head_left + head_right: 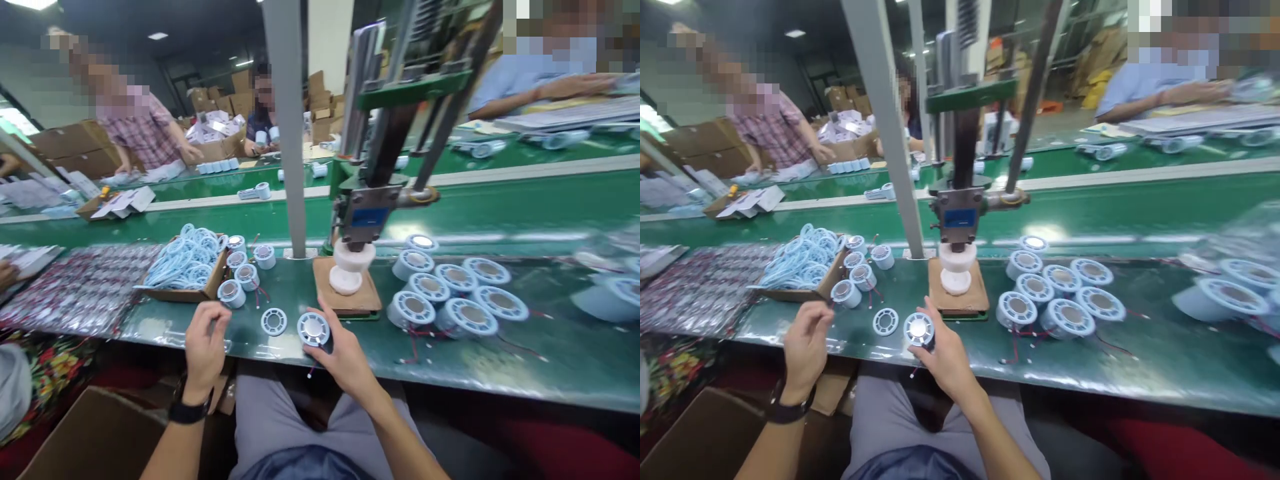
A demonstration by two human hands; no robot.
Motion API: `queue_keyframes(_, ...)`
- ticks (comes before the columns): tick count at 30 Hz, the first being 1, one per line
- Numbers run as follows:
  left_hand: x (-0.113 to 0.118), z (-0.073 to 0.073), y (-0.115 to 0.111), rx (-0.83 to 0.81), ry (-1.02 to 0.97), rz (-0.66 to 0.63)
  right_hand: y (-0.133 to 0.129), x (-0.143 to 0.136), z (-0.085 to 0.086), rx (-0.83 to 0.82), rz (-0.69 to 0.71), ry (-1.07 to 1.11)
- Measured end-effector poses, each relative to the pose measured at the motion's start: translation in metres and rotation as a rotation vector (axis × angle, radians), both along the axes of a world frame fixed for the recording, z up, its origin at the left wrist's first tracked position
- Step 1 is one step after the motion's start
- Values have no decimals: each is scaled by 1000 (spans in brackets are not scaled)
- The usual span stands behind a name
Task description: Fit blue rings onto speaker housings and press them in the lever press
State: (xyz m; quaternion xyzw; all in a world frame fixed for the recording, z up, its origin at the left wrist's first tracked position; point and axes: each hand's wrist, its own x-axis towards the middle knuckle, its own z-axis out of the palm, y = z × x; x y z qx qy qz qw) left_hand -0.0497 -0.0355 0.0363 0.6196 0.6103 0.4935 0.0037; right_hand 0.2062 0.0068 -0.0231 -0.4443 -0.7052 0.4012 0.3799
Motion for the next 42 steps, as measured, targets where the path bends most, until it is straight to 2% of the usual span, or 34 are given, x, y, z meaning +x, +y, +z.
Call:
queue_keyframes(2,-21,-13,-37,-63,14,116,0,1,-4,16,-2,-19)
queue_keyframes(4,-33,-35,-67,-208,50,179,0,2,-8,33,-13,-43)
queue_keyframes(8,-47,-88,-97,-673,124,321,1,2,-12,74,-43,-78)
queue_keyframes(10,-53,-100,-106,-869,155,397,0,2,-11,82,-41,-85)
queue_keyframes(12,-54,-94,-113,-949,180,460,-1,2,-9,82,-28,-84)
queue_keyframes(14,-48,-73,-113,-890,161,459,-2,2,-6,78,-18,-76)
queue_keyframes(16,-30,-46,-101,-679,107,319,-2,1,-5,72,-19,-60)
queue_keyframes(18,-4,-24,-75,-468,118,78,-2,-1,-4,61,-26,-38)
queue_keyframes(19,10,-18,-59,-406,157,-42,-2,-2,-4,55,-29,-27)
queue_keyframes(21,33,-16,-26,-378,254,-170,-3,-2,-4,48,-33,-10)
queue_keyframes(23,45,-24,-1,-412,310,-174,-4,-3,-3,46,-30,-3)
queue_keyframes(25,49,-33,12,-431,290,-148,-4,-4,-1,46,-29,2)
queue_keyframes(27,51,-35,13,-409,185,-135,-4,-4,-1,41,-29,8)
queue_keyframes(30,66,-23,8,-365,32,-200,-3,-5,-1,39,-20,30)
queue_keyframes(34,98,-6,9,-364,129,-382,-3,-5,-5,67,-7,75)
queue_keyframes(37,111,-6,14,-374,141,-353,-3,-5,-6,76,-15,84)
queue_keyframes(42,118,-15,11,-391,-26,-257,-2,-6,-6,76,-14,72)
